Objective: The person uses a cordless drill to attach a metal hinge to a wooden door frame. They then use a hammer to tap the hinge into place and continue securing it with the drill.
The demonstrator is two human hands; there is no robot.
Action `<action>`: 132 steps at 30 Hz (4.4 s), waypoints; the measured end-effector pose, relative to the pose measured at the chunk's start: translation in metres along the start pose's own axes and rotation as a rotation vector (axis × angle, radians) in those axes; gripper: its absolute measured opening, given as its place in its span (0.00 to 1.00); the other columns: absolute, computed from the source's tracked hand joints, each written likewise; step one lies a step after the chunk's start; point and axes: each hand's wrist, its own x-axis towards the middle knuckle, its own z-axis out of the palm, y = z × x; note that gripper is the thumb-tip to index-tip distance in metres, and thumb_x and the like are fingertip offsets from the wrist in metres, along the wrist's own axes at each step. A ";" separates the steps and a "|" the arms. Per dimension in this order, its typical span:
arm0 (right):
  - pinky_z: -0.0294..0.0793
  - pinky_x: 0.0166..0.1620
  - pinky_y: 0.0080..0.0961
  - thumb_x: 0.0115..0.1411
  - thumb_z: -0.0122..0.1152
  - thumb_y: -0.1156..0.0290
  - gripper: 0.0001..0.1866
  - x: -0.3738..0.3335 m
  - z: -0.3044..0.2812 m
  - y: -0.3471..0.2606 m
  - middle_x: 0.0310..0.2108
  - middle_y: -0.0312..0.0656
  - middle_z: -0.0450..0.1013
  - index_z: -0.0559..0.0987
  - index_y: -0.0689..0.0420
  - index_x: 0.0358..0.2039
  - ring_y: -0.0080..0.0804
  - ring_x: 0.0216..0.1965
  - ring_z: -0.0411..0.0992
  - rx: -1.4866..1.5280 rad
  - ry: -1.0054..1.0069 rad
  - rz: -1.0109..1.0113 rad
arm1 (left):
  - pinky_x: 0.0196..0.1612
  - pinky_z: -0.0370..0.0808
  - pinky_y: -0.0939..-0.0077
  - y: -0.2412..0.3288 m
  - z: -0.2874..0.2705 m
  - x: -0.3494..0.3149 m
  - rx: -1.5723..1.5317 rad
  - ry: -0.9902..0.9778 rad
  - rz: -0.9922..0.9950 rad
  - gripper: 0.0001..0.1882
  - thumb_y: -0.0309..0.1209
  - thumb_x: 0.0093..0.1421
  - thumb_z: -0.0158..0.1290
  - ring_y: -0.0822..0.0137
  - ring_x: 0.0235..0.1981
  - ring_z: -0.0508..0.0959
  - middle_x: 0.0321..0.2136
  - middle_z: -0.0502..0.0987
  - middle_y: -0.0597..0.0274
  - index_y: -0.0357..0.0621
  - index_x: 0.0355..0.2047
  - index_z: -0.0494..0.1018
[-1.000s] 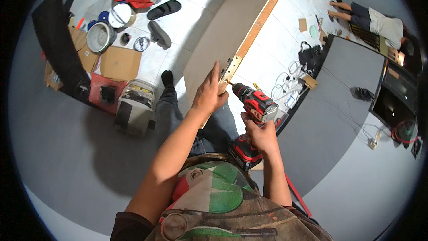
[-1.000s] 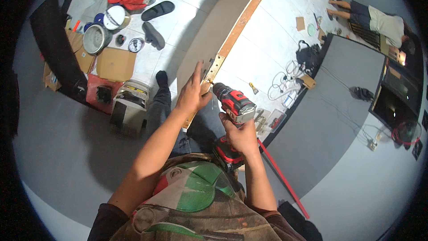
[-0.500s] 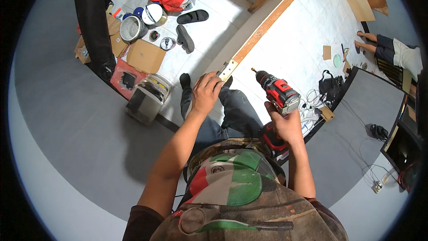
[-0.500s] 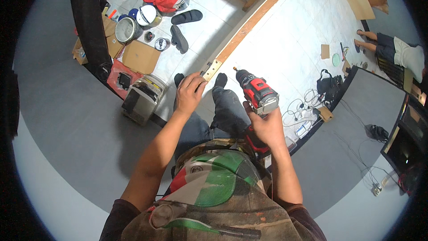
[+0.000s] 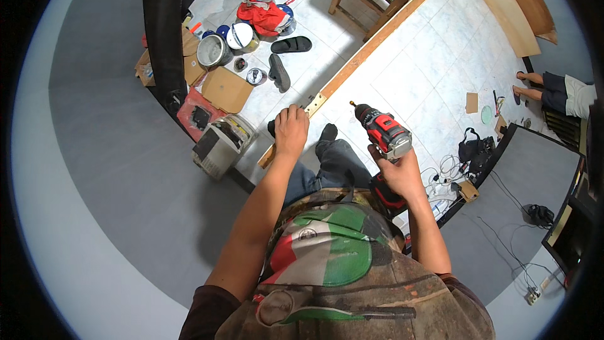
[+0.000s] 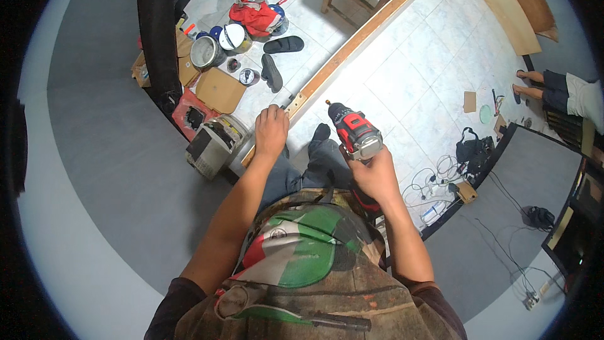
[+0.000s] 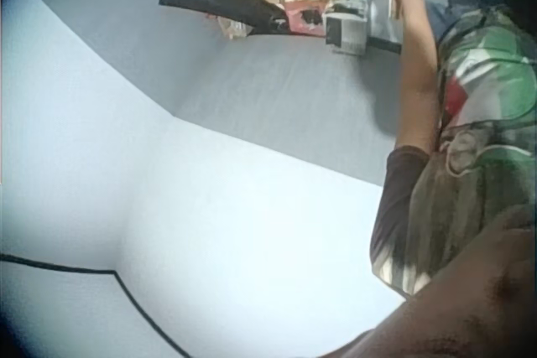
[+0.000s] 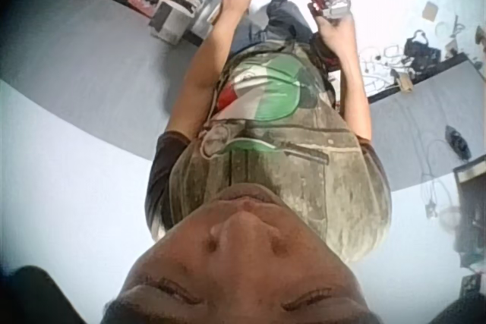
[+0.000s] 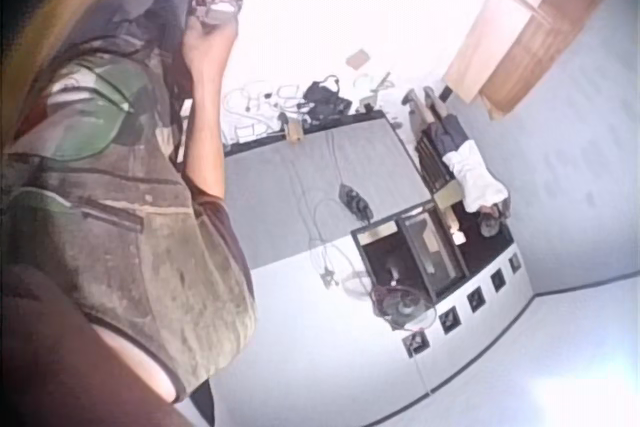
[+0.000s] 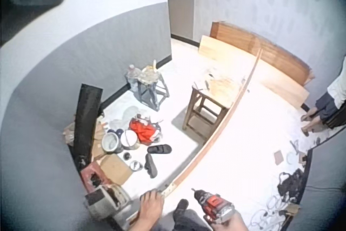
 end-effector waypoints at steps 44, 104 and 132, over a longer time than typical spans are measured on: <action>0.78 0.53 0.28 0.64 0.71 0.79 0.16 0.184 -0.074 -0.099 0.42 0.44 0.84 0.81 0.66 0.51 0.25 0.45 0.79 -0.548 -0.478 -0.214 | 0.70 0.71 0.49 0.060 0.028 -0.023 -0.551 0.512 -0.486 0.09 0.28 0.62 0.66 0.40 0.60 0.78 0.61 0.79 0.51 0.39 0.36 0.77; 0.82 0.48 0.38 0.51 0.67 0.84 0.29 0.198 -0.063 -0.092 0.38 0.59 0.83 0.77 0.64 0.56 0.55 0.44 0.84 -0.748 -0.847 -0.362 | 0.74 0.58 0.44 0.095 0.045 0.008 -0.388 0.682 -0.677 0.10 0.28 0.62 0.63 0.52 0.62 0.78 0.52 0.84 0.61 0.44 0.43 0.87; 0.82 0.48 0.45 0.50 0.70 0.79 0.33 0.206 -0.020 -0.089 0.37 0.62 0.82 0.76 0.64 0.59 0.62 0.44 0.82 -0.876 -0.963 -0.300 | 0.58 0.76 0.57 0.065 0.020 0.002 -0.647 0.504 -0.550 0.14 0.26 0.61 0.63 0.48 0.54 0.80 0.50 0.79 0.53 0.38 0.48 0.82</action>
